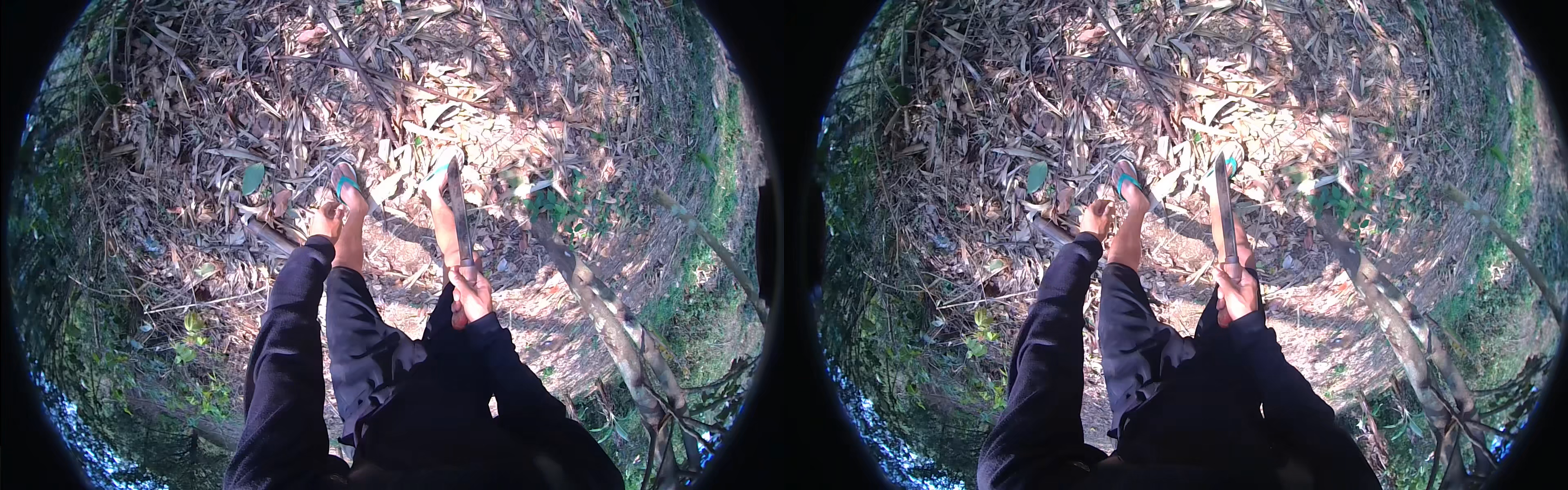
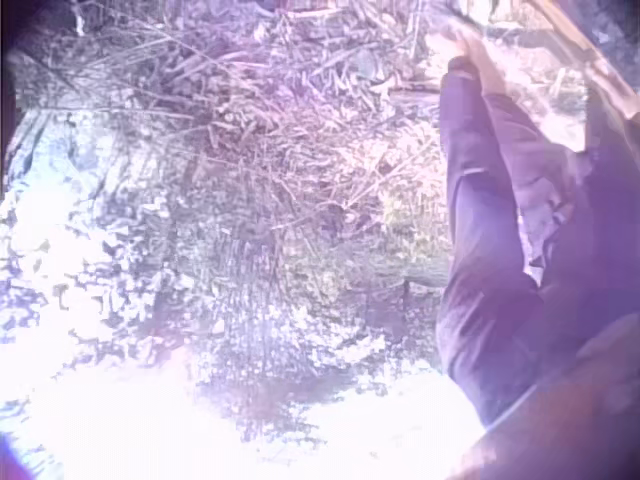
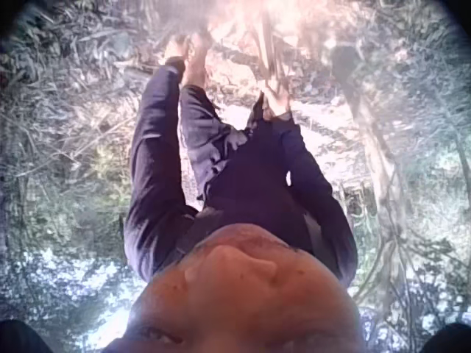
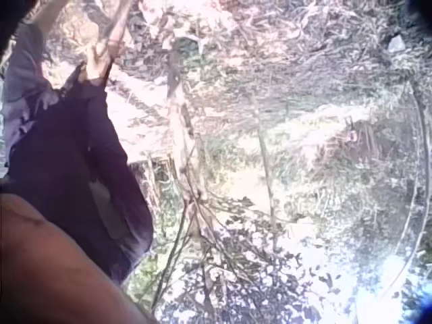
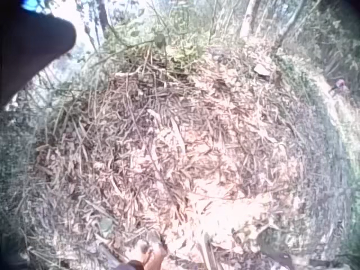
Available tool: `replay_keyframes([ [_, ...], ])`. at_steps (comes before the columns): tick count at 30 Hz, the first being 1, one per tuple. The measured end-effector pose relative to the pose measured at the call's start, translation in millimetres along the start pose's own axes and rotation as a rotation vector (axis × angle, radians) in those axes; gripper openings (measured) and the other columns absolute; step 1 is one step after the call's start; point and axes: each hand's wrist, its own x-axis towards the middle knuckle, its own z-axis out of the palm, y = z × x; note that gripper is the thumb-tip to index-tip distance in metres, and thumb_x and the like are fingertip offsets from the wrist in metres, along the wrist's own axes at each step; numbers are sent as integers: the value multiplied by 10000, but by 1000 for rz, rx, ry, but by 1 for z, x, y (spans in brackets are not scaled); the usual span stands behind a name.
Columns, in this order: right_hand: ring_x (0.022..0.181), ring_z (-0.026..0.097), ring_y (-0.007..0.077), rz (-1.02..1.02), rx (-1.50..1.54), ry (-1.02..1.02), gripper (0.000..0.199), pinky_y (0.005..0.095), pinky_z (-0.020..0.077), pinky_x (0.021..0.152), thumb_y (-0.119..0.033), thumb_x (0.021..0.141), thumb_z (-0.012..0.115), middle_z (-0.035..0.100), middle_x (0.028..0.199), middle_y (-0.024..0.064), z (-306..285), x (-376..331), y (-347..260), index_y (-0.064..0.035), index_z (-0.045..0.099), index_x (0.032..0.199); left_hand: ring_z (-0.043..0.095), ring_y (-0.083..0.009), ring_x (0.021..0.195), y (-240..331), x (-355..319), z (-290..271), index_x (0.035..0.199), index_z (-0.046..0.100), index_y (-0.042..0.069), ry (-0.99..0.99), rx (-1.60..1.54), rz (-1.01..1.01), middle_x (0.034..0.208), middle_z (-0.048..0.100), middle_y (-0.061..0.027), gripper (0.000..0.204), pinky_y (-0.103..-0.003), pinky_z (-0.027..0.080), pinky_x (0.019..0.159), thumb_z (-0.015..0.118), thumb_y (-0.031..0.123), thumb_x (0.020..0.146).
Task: The person peels bark and small branches from a long stick using a large knife, turning the stick over to work on different sides.
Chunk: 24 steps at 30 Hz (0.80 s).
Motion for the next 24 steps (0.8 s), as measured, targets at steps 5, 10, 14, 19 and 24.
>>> replay_keyframes([
  [5,392,423,70,64,-155,12,291,232,343,348,-180,853,668,460,544,-14,16,160,12,-16,523,1044,626,-402,877,50,181,76,1015,637,49,-41,358,173,956,653,-207,281,-434,500,783,567,258,840],
  [10,381,404,57,23,129,30,224,213,350,345,-188,873,644,442,543,-20,14,280,-3,-46,513,987,527,-278,1102,44,314,167,1073,609,101,-71,984,626,1074,602,-96,302,-419,387,976,510,87,788],
  [14,367,405,95,153,532,-29,200,242,387,364,-220,903,595,398,517,-14,3,289,-31,-82,497,1010,459,-215,1132,33,356,198,1106,584,81,-240,1527,878,1070,564,-41,302,-470,219,1089,518,161,823],
  [19,368,406,99,109,348,82,155,255,389,360,-202,903,589,403,516,-8,-1,283,-22,-72,533,965,527,-203,1031,31,310,152,884,660,124,-506,1727,738,932,591,-21,156,-435,217,1082,537,186,811],
  [24,373,395,117,207,392,85,233,286,388,374,-231,859,624,400,522,-1,-23,199,-26,-121,441,765,541,-204,888,153,146,36,781,591,104,-492,1263,1224,781,561,-24,104,-338,381,883,582,193,729],
])
